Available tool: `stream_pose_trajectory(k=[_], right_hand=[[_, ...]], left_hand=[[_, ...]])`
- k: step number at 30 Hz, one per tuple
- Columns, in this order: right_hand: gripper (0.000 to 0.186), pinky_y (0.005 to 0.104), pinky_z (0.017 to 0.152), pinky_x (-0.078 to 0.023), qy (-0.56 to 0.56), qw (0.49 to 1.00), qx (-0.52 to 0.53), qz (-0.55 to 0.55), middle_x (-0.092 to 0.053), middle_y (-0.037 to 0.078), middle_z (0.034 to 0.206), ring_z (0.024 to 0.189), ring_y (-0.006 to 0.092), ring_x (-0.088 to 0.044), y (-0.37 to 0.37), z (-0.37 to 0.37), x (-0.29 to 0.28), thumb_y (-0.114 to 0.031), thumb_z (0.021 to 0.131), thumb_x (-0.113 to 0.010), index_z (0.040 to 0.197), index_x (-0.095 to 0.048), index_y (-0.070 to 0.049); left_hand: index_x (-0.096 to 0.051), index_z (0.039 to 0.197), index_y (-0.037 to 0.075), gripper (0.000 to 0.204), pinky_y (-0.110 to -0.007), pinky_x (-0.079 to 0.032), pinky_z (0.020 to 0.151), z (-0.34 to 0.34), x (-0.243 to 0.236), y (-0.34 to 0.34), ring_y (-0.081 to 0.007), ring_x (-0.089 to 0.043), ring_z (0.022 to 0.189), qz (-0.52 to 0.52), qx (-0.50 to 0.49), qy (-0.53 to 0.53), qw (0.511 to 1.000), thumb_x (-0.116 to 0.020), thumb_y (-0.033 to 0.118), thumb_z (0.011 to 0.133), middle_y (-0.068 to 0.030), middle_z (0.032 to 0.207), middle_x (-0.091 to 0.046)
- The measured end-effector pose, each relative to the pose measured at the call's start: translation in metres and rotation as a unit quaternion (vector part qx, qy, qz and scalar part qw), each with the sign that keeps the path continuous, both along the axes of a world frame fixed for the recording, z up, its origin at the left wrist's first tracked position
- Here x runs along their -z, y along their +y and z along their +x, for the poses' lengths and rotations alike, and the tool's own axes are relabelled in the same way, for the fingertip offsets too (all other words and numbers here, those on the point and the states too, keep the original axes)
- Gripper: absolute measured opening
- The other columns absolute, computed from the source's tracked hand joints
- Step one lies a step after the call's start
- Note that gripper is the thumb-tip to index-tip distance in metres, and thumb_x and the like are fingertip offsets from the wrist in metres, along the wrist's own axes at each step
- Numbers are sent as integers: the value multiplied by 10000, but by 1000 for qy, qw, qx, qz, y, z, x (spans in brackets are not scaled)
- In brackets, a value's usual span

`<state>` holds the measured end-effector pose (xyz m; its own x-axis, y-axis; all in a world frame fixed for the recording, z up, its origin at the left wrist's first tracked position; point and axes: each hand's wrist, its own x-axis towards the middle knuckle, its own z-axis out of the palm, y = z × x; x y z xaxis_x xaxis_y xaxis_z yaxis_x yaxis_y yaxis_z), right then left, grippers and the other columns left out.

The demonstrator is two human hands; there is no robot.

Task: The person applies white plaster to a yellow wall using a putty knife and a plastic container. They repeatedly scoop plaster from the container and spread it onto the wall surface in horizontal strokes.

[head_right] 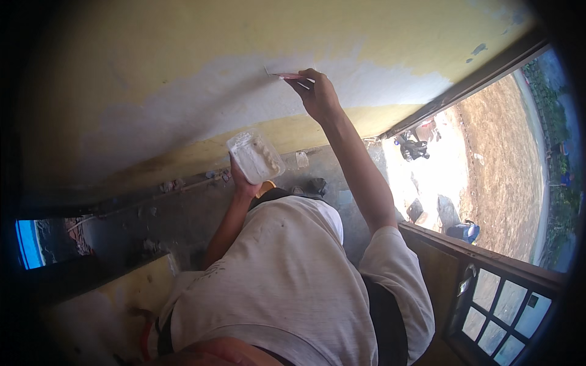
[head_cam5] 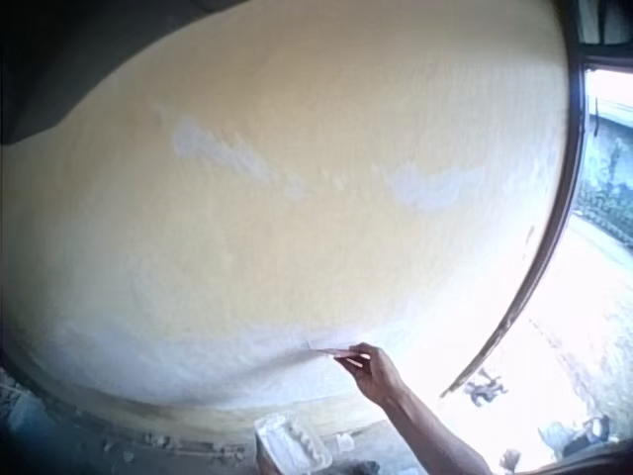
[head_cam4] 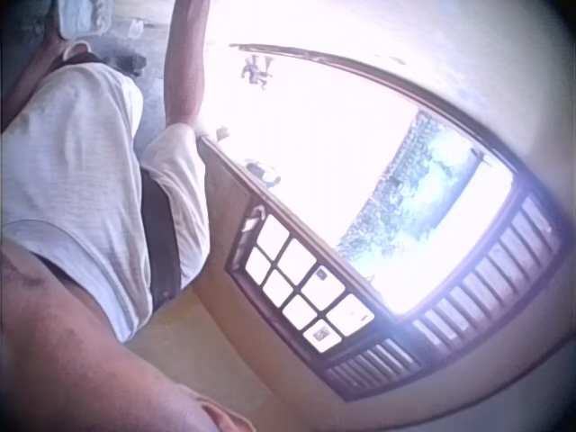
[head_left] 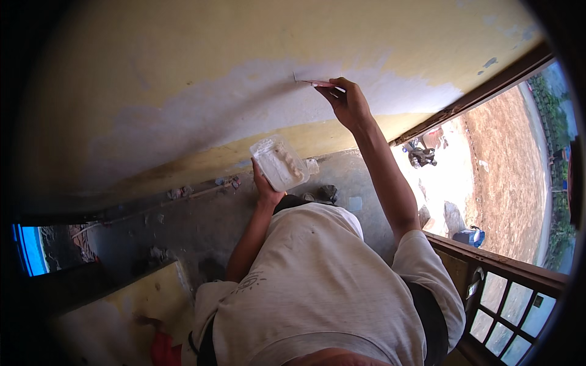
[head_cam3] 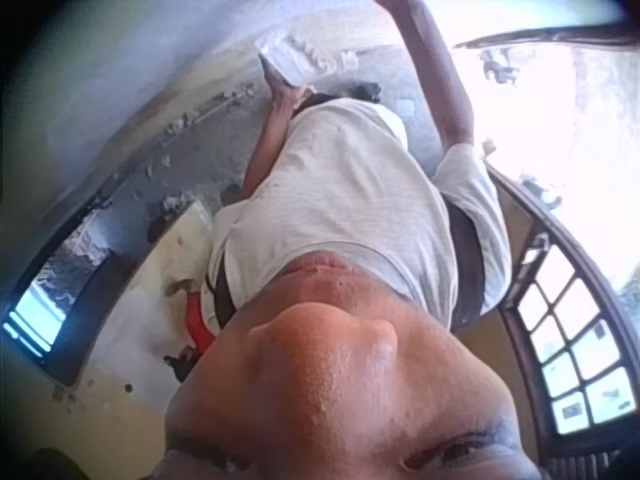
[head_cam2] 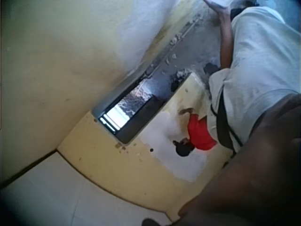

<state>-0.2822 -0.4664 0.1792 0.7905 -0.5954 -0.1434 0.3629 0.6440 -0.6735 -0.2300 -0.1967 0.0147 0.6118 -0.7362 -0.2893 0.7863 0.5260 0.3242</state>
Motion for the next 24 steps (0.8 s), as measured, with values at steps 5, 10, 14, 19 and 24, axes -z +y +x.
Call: stream_pose_trajectory(k=[5, 10, 14, 19, 24], right_hand=[[257, 394, 1114, -516, -46, 999, 16, -2, -644, 325, 1148, 1158, 382, -648, -10, -1, -89, -27, 986, -477, 1051, -576, 202], [250, 384, 1045, -525, 14, 978, 79, -194, -690, 208, 1100, 1079, 296, -674, 2, -23, -93, -42, 993, -506, 1130, -611, 139], [189, 393, 963, -524, 13, 997, 68, -19, -711, 165, 1035, 997, 255, -687, 24, -41, 1, -85, 976, -519, 1039, -647, 39], [283, 343, 1036, -525, 112, 991, -49, -62, -714, 174, 1097, 1121, 253, -657, 49, -39, 119, -90, 1010, -445, 1008, -661, 92], [303, 359, 1092, -499, 79, 992, -78, -56, -699, 194, 1151, 1212, 262, -616, 34, -7, 139, -91, 1023, -417, 1038, -651, 101]], left_hand=[[-451, 1515, 171, 625, -517, -396, 1163, 5, 7, 6, -288, -509, 1369, 17, -4, -2, 1000, -380, 594, 1060, -66, 1483, -532], [-406, 1550, 172, 689, -527, -367, 1182, 10, 8, 13, -299, -469, 1410, 30, -6, -15, 999, -367, 639, 1045, -65, 1533, -486], [-372, 1577, 170, 754, -530, -360, 1185, 7, -7, 18, -319, -458, 1420, 58, -22, -7, 998, -371, 682, 1025, -79, 1558, -464], [-383, 1568, 165, 739, -531, -384, 1166, 24, 33, 37, -315, -478, 1400, 0, 10, -3, 1000, -388, 669, 1027, -79, 1552, -470], [-538, 1431, 143, 615, -508, -521, 1025, 30, -1, 33, -287, -636, 1179, 22, -5, 24, 999, -406, 604, 1046, -64, 1305, -644]])
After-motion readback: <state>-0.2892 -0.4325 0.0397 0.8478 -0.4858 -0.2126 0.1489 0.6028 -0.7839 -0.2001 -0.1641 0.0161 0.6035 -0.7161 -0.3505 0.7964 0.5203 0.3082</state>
